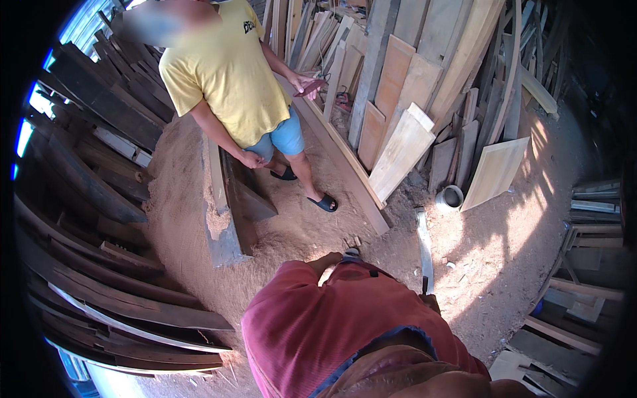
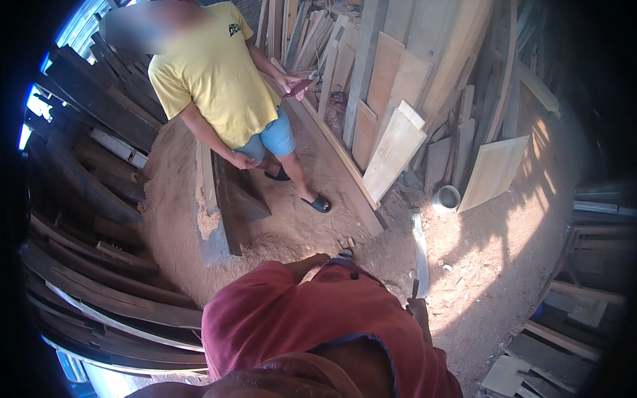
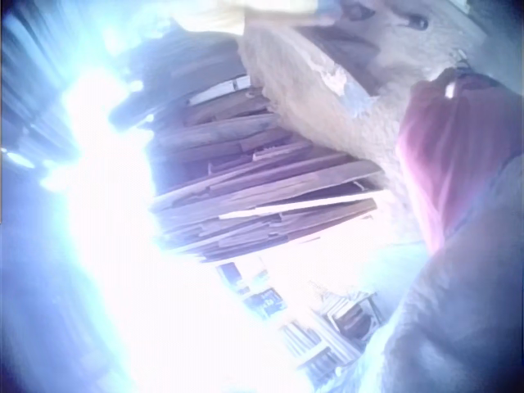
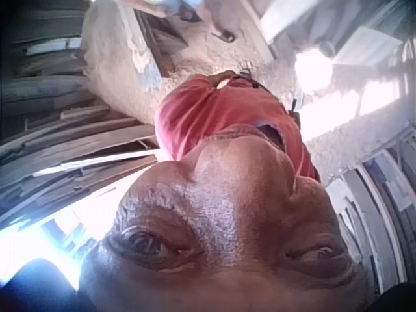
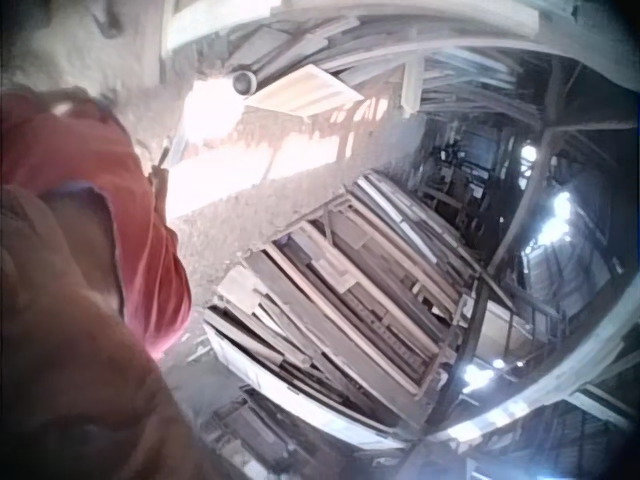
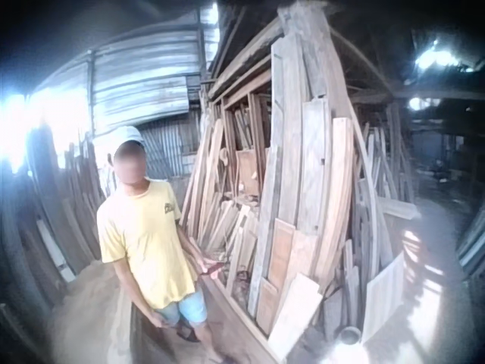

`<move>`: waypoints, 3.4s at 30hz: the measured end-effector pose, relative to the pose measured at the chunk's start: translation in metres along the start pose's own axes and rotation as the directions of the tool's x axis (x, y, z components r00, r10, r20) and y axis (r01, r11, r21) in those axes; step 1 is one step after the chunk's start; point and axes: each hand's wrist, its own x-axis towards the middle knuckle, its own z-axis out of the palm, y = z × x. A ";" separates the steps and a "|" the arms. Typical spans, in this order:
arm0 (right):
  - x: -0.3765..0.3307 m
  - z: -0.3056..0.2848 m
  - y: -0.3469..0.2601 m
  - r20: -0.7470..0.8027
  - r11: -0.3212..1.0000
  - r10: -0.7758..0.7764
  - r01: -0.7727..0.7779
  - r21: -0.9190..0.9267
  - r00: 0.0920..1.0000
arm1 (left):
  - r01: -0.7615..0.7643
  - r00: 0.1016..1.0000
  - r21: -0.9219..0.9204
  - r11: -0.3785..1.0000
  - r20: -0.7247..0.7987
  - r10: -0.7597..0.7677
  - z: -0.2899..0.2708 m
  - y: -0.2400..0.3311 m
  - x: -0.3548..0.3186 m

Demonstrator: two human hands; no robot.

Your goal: The person sharpens a metal tool using a sharpening stone. They repeatedly rub the tool against the stone while seated on the ground in a cluttered workshop.

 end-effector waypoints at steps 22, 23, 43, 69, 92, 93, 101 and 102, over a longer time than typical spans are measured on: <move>-0.009 -0.028 0.084 -0.060 0.963 0.182 -0.165 0.213 0.981 | 0.000 0.997 -0.015 1.000 0.078 0.001 -0.029 0.078 0.041; -0.009 -0.008 0.071 0.013 0.965 0.123 -0.122 0.234 0.992 | 0.083 0.995 -0.132 0.988 0.058 -0.076 -0.029 0.049 0.026; -0.043 0.002 0.144 -0.013 0.832 0.167 -0.134 0.539 0.986 | -0.133 0.979 0.194 0.972 0.179 0.098 -0.033 0.076 0.061; 0.011 -0.194 -0.120 -0.318 0.702 -0.363 0.481 0.526 0.876 | -0.147 0.979 0.190 0.971 0.169 0.115 -0.042 0.107 0.027; 0.096 -0.133 0.039 -0.096 0.979 0.204 -0.206 -0.006 0.974 | -0.388 0.916 0.071 0.919 -0.079 0.393 -0.068 0.166 0.128; 0.095 -0.138 0.053 -0.180 0.956 0.142 -0.183 -0.232 0.973 | -0.394 0.919 -0.133 0.909 -0.070 0.388 -0.078 0.175 0.138; 0.032 -0.176 -0.021 -0.035 0.909 0.069 -0.078 -0.409 0.997 | -0.204 0.932 -0.443 0.873 -0.360 0.035 -0.056 0.279 0.126; 0.028 -0.191 -0.016 -0.017 0.946 0.064 -0.066 -0.317 0.998 | -0.159 0.972 -0.552 0.818 -0.235 0.030 -0.051 0.322 0.117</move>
